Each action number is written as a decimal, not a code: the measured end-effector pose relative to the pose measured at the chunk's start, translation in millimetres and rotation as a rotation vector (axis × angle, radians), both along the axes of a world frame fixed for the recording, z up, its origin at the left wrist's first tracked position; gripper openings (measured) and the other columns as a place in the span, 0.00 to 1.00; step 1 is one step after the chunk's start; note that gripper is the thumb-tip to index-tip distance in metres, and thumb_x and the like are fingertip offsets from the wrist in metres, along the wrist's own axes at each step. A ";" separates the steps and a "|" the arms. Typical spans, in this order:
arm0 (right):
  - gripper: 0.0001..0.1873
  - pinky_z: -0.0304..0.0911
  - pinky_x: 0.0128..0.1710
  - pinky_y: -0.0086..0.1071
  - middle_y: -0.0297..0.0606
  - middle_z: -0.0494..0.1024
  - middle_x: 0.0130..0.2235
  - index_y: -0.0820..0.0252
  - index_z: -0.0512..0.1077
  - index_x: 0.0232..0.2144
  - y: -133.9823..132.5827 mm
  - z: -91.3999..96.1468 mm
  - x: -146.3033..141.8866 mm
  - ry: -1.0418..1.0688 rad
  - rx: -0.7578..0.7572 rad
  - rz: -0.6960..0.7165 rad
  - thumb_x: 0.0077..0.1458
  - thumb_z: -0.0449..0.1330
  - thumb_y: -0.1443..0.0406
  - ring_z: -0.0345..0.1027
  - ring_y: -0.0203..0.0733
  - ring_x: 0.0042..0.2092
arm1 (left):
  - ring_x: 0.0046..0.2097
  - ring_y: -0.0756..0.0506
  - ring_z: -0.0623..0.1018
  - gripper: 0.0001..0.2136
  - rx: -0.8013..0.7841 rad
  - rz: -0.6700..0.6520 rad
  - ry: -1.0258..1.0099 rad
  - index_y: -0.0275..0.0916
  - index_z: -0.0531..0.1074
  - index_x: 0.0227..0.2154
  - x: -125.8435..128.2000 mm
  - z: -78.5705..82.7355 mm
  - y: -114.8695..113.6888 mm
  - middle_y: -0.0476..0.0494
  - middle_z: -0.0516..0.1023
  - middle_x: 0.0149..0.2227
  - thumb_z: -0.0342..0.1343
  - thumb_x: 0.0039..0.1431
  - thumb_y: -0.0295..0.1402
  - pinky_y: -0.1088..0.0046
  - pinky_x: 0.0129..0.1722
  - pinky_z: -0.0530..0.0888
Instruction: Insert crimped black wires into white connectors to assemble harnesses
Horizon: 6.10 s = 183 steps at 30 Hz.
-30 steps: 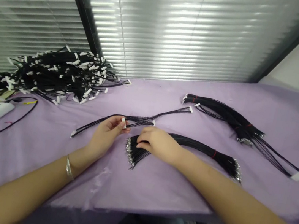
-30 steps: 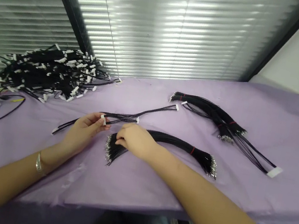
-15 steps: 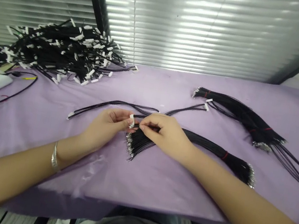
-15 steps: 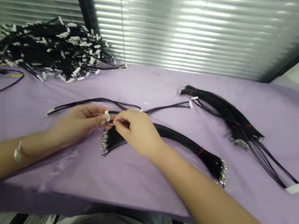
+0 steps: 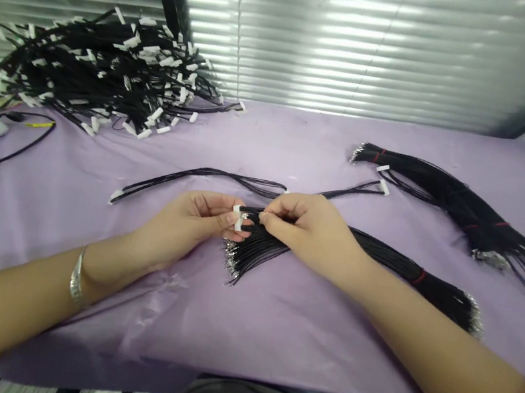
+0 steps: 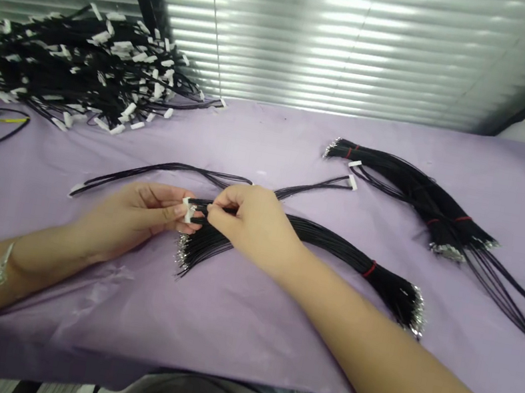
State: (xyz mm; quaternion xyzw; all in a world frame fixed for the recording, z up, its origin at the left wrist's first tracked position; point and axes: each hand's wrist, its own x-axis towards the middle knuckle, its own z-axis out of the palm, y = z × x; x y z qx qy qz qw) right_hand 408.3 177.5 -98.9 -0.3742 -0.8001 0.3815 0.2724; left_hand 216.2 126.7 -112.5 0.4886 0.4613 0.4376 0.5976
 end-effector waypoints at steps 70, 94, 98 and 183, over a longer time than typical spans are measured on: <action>0.08 0.48 0.20 0.24 0.27 0.66 0.19 0.63 0.70 0.21 -10.8 15.8 0.3 -0.075 0.016 -0.055 0.49 0.56 0.67 0.54 0.26 0.22 | 0.34 0.50 0.80 0.07 0.032 0.028 0.085 0.38 0.79 0.34 0.8 5.4 -2.7 0.46 0.82 0.35 0.63 0.52 0.32 0.75 0.40 0.77; 0.07 0.60 0.32 0.26 0.35 0.76 0.29 0.66 0.75 0.29 -3.9 11.1 0.4 0.125 0.055 0.126 0.53 0.58 0.67 0.67 0.31 0.31 | 0.34 0.48 0.81 0.05 -0.065 0.010 -0.153 0.38 0.81 0.30 -1.8 5.1 2.5 0.44 0.82 0.34 0.66 0.48 0.30 0.72 0.40 0.78; 0.07 0.61 0.34 0.26 0.35 0.76 0.30 0.65 0.75 0.30 -2.3 6.7 -0.4 0.136 0.077 0.163 0.54 0.57 0.67 0.67 0.32 0.32 | 0.32 0.49 0.80 0.06 -0.119 0.049 -0.113 0.37 0.81 0.29 -0.8 7.5 1.9 0.43 0.82 0.33 0.66 0.46 0.29 0.75 0.36 0.78; 0.07 0.54 0.29 0.26 0.30 0.70 0.26 0.62 0.69 0.28 -9.7 3.4 -1.9 -0.063 0.104 0.102 0.55 0.54 0.64 0.60 0.29 0.28 | 0.32 0.52 0.79 0.05 0.018 0.033 -0.152 0.33 0.77 0.32 -1.7 2.7 8.1 0.47 0.80 0.31 0.63 0.51 0.28 0.75 0.39 0.76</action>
